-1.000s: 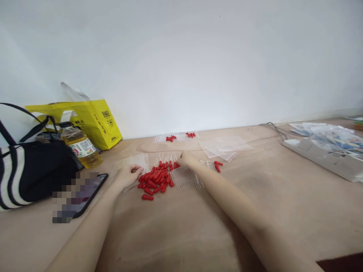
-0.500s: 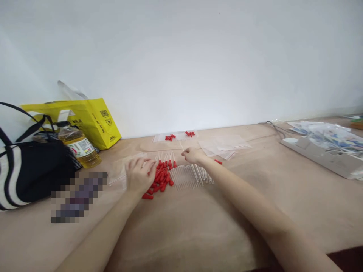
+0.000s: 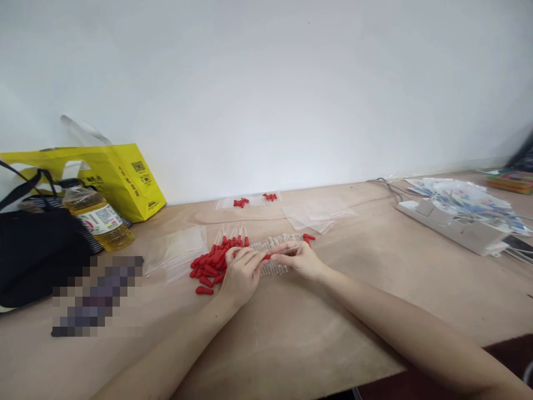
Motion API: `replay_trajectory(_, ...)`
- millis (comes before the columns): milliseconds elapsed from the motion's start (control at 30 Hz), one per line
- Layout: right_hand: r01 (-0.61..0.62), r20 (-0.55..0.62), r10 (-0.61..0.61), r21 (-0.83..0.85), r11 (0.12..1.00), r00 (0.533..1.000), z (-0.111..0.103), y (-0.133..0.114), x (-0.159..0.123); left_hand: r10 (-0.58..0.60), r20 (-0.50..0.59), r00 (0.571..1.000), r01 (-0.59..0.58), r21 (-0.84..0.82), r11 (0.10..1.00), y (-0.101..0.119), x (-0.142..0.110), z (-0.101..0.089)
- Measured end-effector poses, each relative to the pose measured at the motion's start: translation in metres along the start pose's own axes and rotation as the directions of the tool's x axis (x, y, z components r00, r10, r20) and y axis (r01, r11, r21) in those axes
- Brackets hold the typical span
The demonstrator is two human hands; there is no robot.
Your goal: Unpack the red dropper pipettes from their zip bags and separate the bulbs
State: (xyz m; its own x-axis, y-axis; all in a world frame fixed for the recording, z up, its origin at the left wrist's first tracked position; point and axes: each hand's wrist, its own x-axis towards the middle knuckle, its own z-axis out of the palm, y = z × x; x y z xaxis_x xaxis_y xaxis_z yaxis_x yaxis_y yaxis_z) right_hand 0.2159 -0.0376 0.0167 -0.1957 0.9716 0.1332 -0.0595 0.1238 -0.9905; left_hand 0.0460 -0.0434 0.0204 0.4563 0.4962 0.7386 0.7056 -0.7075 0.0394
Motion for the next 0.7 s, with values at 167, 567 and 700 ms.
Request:
replay_trajectory(167, 0.318, -0.066, -0.414, -0.534, 0.783, 0.908, -0.028, -0.002, 0.001, 0.058, -0.069, 0.996, -0.049, 0.130, 0.990, -0.014, 0.001, -0.002)
replay_trajectory(567, 0.534, 0.466, -0.751, -0.826, -0.180, 0.468, -0.007, 0.024, 0.001, 0.176, -0.063, 0.982, -0.160, 0.198, 0.967, -0.004, -0.002, 0.005)
replay_trajectory(700, 0.533, 0.484, -0.759, -0.818, -0.216, 0.435, -0.008, 0.023, -0.003, 0.181, -0.036, 0.983, -0.170, 0.209, 0.963, -0.004, -0.003, 0.007)
